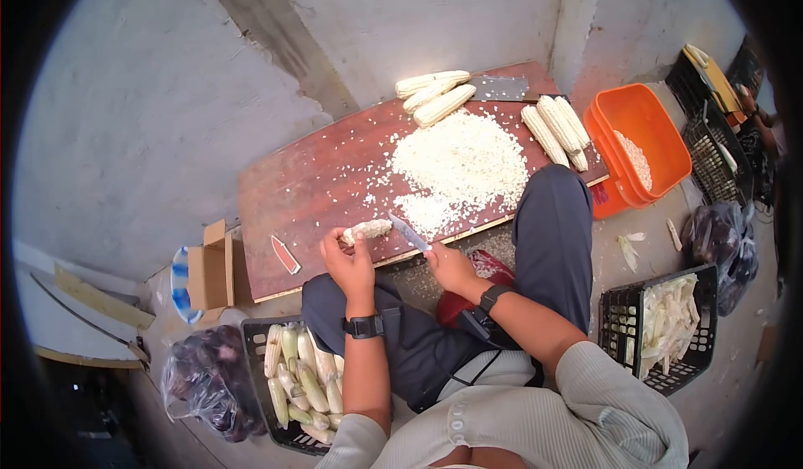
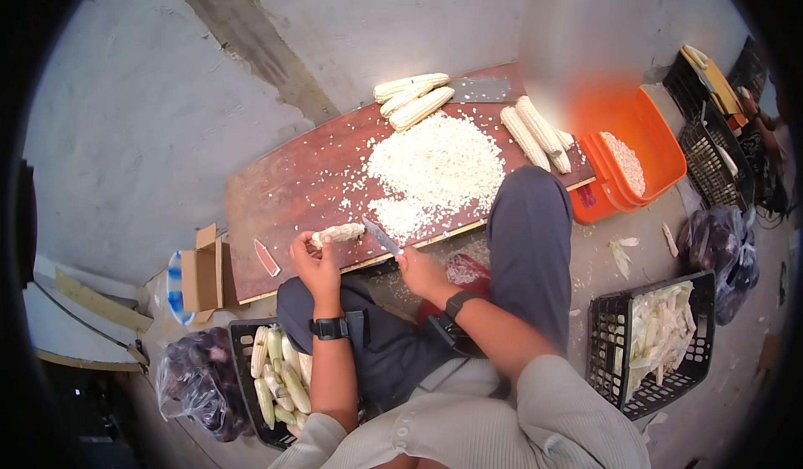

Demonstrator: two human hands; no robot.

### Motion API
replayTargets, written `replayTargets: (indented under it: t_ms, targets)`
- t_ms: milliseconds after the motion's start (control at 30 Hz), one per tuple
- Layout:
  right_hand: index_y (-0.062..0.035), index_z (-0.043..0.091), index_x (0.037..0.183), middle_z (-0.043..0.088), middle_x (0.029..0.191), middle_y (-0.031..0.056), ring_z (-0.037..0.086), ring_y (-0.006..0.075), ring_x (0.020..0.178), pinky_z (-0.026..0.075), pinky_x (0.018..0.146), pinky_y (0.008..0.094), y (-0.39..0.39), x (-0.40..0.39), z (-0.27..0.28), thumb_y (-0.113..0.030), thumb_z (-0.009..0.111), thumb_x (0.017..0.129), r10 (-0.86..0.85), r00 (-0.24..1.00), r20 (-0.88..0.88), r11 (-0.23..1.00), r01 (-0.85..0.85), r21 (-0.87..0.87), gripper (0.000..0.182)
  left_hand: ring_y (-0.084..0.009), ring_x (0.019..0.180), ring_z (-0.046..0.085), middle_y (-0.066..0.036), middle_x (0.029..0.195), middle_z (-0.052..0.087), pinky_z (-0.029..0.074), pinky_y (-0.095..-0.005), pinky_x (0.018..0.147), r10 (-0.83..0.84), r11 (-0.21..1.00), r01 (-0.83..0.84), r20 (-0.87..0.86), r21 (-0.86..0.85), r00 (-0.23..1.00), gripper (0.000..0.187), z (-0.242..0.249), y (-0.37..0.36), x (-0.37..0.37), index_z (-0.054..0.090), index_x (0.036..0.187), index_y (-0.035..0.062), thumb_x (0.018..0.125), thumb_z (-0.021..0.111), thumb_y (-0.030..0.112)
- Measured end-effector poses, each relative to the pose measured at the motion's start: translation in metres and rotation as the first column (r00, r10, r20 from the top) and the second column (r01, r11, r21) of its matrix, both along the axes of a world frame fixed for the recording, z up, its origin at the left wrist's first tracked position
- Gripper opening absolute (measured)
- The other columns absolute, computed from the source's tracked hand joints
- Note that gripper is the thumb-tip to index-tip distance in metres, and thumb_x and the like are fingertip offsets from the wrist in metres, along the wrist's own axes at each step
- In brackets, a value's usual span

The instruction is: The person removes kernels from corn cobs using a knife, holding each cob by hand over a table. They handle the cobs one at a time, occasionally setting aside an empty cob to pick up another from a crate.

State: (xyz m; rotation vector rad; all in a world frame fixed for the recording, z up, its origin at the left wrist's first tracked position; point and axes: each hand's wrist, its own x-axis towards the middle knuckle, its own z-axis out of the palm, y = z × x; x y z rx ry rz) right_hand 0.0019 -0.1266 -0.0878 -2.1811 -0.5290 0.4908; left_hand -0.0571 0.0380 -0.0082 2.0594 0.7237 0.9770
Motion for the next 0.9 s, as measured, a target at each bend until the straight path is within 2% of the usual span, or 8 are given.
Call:
replayTargets:
  t_ms: [100, 200, 233, 333, 467, 533, 833, 900]
  targets:
    - [-0.0028, 0.052, 0.091, 0.063, 0.077, 0.0229, 0.059, 0.0447, 0.073, 0.045, 0.065, 0.0538, -0.008, -0.002, 0.012, -0.029, 0.041, 0.095, -0.001, 0.999, 0.042, 0.999, 0.003, -0.043, 0.029, -0.0173, 0.075, 0.050, -0.010, 0.095, 0.048, 0.045, -0.0296, 0.067, 0.066, 0.998, -0.067, 0.009, 0.015, 0.998, 0.027, 0.003, -0.006, -0.002, 0.052, 0.101, -0.0018, 0.083, 0.065, 0.013]
    - [-0.0018, 0.051, 0.090, 0.062, 0.075, 0.0224, 0.059, 0.0440, 0.072, 0.045, 0.065, 0.0532, -0.002, -0.005, 0.025, -0.028, 0.041, 0.095, -0.100, 0.992, 0.071, 0.994, 0.102, -0.025, 0.028, -0.0147, 0.077, 0.048, -0.009, 0.097, 0.045, 0.044, -0.0277, 0.066, 0.176, 0.984, -0.172, 0.170, -0.040, 0.970, 0.028, 0.000, -0.003, -0.003, 0.049, 0.103, -0.0020, 0.086, 0.064, 0.015]
    - [-0.0010, 0.050, 0.089, 0.062, 0.073, 0.0222, 0.060, 0.0428, 0.072, 0.045, 0.065, 0.0523, 0.000, -0.007, 0.035, -0.027, 0.042, 0.094, -0.077, 0.992, 0.100, 0.996, 0.081, -0.036, 0.028, -0.0138, 0.078, 0.048, -0.009, 0.098, 0.044, 0.044, -0.0270, 0.066, 0.212, 0.977, -0.204, 0.228, -0.058, 0.950, 0.028, 0.001, -0.001, -0.001, 0.048, 0.104, -0.0020, 0.088, 0.063, 0.015]
    - [-0.0022, 0.051, 0.086, 0.061, 0.074, 0.0225, 0.059, 0.0429, 0.069, 0.045, 0.063, 0.0524, 0.006, -0.014, 0.033, -0.027, 0.045, 0.093, 0.089, 0.953, 0.291, 0.974, -0.145, 0.177, 0.026, -0.0126, 0.078, 0.047, -0.007, 0.098, 0.043, 0.044, -0.0272, 0.065, 0.259, 0.965, -0.224, 0.364, -0.137, 0.895, 0.029, 0.003, -0.001, 0.001, 0.047, 0.105, -0.0019, 0.088, 0.062, 0.016]
    - [-0.0034, 0.057, 0.085, 0.063, 0.076, 0.0192, 0.061, 0.0393, 0.071, 0.047, 0.062, 0.0491, 0.012, -0.009, 0.023, -0.028, 0.048, 0.091, 0.260, 0.944, 0.202, 0.965, -0.245, -0.096, 0.027, -0.0112, 0.077, 0.045, -0.006, 0.098, 0.042, 0.043, -0.0255, 0.064, 0.216, 0.974, -0.181, 0.329, -0.135, 0.919, 0.028, 0.002, -0.003, 0.001, 0.047, 0.106, -0.0015, 0.090, 0.061, 0.018]
    - [-0.0039, 0.059, 0.085, 0.063, 0.074, 0.0188, 0.062, 0.0376, 0.070, 0.048, 0.062, 0.0483, 0.008, 0.001, 0.019, -0.029, 0.049, 0.091, 0.194, 0.952, 0.236, 0.978, -0.168, -0.124, 0.027, -0.0104, 0.076, 0.045, -0.006, 0.098, 0.042, 0.042, -0.0244, 0.063, 0.218, 0.976, -0.205, 0.284, -0.076, 0.934, 0.029, 0.001, -0.002, 0.000, 0.047, 0.106, -0.0013, 0.090, 0.060, 0.019]
    - [-0.0055, 0.057, 0.089, 0.064, 0.073, 0.0183, 0.062, 0.0369, 0.069, 0.048, 0.061, 0.0474, -0.024, 0.107, 0.030, -0.031, 0.048, 0.093, 0.076, 0.912, 0.402, 0.952, 0.053, -0.300, 0.027, -0.0110, 0.075, 0.045, -0.007, 0.099, 0.043, 0.042, -0.0240, 0.063, 0.191, 0.972, -0.126, 0.357, -0.198, 0.915, 0.028, 0.004, -0.002, 0.003, 0.048, 0.105, -0.0018, 0.090, 0.061, 0.018]
    - [-0.0052, 0.057, 0.089, 0.063, 0.074, 0.0186, 0.062, 0.0373, 0.069, 0.047, 0.061, 0.0472, -0.024, 0.117, 0.041, -0.032, 0.048, 0.093, -0.031, 0.904, 0.427, 0.978, 0.116, -0.175, 0.028, -0.0118, 0.076, 0.046, -0.008, 0.099, 0.043, 0.043, -0.0248, 0.064, 0.194, 0.975, -0.147, 0.322, -0.164, 0.927, 0.027, 0.001, 0.000, 0.003, 0.048, 0.103, -0.0020, 0.090, 0.061, 0.017]
